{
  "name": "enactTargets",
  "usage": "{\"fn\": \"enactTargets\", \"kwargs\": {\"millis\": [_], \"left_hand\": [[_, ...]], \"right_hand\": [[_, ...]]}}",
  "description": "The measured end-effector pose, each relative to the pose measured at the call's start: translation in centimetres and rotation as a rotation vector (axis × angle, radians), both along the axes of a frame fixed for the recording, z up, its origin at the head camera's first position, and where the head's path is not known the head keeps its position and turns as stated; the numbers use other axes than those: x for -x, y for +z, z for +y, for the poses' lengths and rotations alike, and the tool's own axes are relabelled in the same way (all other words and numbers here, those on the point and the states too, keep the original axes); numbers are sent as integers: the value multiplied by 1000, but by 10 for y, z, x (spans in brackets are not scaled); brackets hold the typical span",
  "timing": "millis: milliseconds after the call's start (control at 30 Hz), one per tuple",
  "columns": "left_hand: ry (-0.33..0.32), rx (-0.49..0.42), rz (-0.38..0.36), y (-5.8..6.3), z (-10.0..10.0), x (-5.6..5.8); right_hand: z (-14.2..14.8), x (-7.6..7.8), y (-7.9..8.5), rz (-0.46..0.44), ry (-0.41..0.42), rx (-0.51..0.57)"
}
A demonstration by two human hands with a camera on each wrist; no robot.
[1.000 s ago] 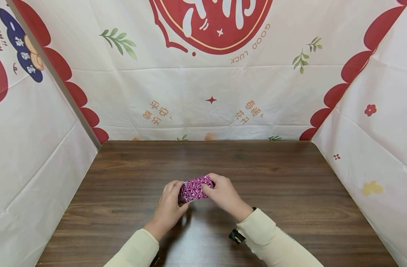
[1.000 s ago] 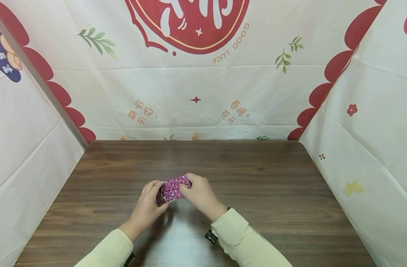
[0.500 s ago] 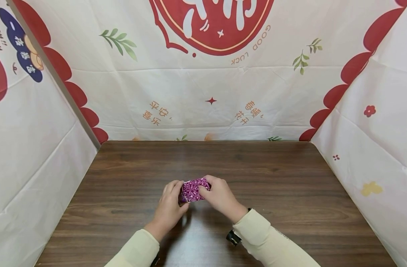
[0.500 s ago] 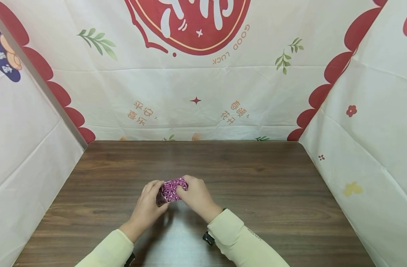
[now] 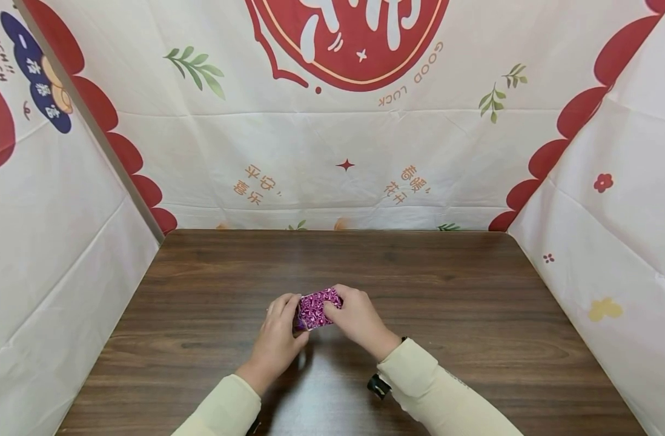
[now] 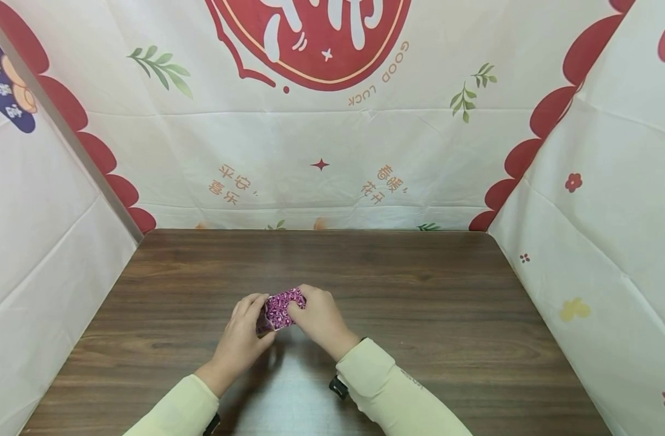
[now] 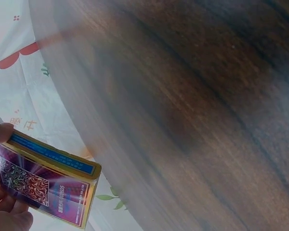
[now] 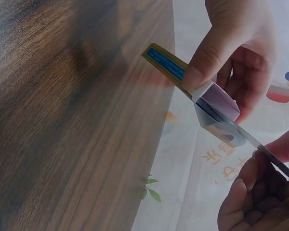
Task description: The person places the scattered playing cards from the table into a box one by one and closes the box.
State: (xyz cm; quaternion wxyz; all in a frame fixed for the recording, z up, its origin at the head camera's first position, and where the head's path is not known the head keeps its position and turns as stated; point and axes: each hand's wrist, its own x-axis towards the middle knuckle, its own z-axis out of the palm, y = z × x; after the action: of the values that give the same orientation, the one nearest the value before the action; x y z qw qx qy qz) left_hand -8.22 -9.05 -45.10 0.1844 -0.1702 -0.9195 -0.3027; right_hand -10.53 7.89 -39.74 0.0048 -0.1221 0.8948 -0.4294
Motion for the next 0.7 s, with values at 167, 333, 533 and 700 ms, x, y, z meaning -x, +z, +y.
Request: {"fn": "enactTargets", "kwargs": {"millis": [167, 333, 533, 700], "left_hand": [[-1, -6, 24, 1, 1, 0], [-3, -12, 24, 3, 3, -1], [1, -18, 16, 3, 4, -1], [7, -20, 11, 2, 4, 0]], "right_hand": [[-2, 2, -3, 13, -15, -26], [-6, 4, -5, 35, -21, -71], [-11, 5, -6, 54, -10, -111], [-13, 5, -7, 56, -15, -112]]}}
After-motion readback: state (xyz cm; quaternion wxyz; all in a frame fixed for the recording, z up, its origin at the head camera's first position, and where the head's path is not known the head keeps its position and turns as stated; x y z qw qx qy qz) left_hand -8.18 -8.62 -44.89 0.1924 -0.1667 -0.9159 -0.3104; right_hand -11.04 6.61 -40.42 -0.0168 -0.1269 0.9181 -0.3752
